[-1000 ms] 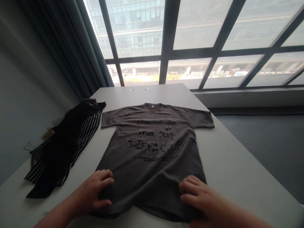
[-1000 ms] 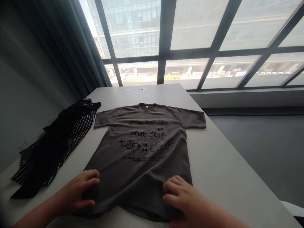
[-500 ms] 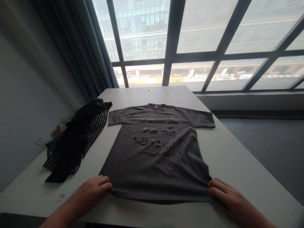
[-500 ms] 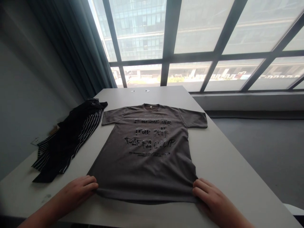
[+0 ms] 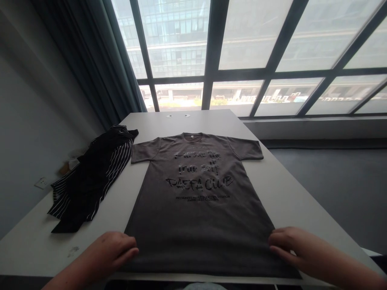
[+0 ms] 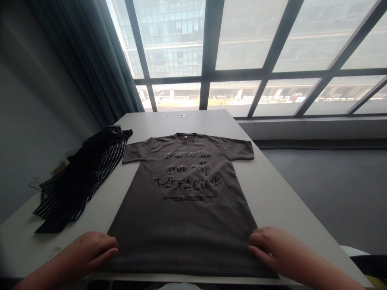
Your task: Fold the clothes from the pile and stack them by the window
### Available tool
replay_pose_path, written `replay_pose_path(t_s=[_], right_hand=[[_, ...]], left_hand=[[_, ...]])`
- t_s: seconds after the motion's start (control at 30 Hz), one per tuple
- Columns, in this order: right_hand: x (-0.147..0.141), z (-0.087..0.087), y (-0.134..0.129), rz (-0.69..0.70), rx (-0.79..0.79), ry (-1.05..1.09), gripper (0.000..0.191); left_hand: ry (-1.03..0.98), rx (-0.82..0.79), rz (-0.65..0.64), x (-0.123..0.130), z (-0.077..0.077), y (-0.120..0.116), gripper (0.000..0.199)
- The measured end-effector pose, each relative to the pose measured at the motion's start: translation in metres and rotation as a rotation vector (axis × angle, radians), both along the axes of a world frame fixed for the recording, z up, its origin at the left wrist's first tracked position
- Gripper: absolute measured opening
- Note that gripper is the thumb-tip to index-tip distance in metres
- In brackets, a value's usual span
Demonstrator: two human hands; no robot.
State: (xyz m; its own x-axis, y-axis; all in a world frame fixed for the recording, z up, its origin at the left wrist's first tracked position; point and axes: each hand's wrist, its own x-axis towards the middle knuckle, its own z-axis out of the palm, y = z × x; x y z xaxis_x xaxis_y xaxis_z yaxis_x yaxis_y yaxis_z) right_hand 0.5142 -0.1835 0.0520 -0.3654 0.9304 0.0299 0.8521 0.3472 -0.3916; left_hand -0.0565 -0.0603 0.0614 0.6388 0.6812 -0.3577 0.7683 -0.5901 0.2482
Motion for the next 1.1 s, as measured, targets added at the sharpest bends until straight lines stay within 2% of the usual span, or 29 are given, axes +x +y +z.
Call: replay_pose_path(t_s=[0.1,0.17,0.23,0.33,0.43,0.5,0.57,0.67,0.77,0.93,1.1], right_hand=[[-0.009,0.010,0.035,-0.021,-0.046,0.011,0.023],[-0.012,0.007,0.070,-0.049,0.034,0.007,0.026],[-0.010,-0.004,0.113,-0.076,0.109,-0.026,0.031],[0.001,-0.025,0.190,-0.176,0.169,-0.128,0.038],[0.015,-0.039,0.266,-0.322,0.140,-0.288,0.050],[0.024,-0.044,0.305,-0.412,0.096,-0.341,0.057],[0.034,-0.049,0.332,-0.518,0.033,-0.343,0.063],[0.051,-0.060,0.352,-0.647,-0.076,-0.312,0.068],[0.066,-0.072,0.356,-0.675,-0.118,-0.307,0.072],[0.076,-0.079,0.360,-0.714,-0.147,-0.284,0.073],[0.079,-0.078,0.366,-0.762,-0.182,-0.272,0.076]], left_hand=[[-0.108,0.118,0.019,0.015,-0.002,0.024,0.030],[-0.140,0.198,0.025,0.032,-0.002,0.047,0.026],[-0.146,0.262,0.009,0.052,-0.002,0.075,0.024],[-0.143,0.359,-0.014,0.086,-0.007,0.128,0.031],[-0.075,0.440,0.063,0.118,-0.016,0.188,0.037],[-0.008,0.441,0.153,0.137,-0.022,0.227,0.041],[0.044,0.421,0.241,0.150,-0.028,0.262,0.049],[0.088,0.378,0.357,0.156,-0.035,0.304,0.065],[0.118,0.307,0.451,0.147,-0.044,0.330,0.074],[0.120,0.252,0.532,0.130,-0.061,0.348,0.078],[0.140,0.231,0.575,0.133,-0.067,0.358,0.081]])
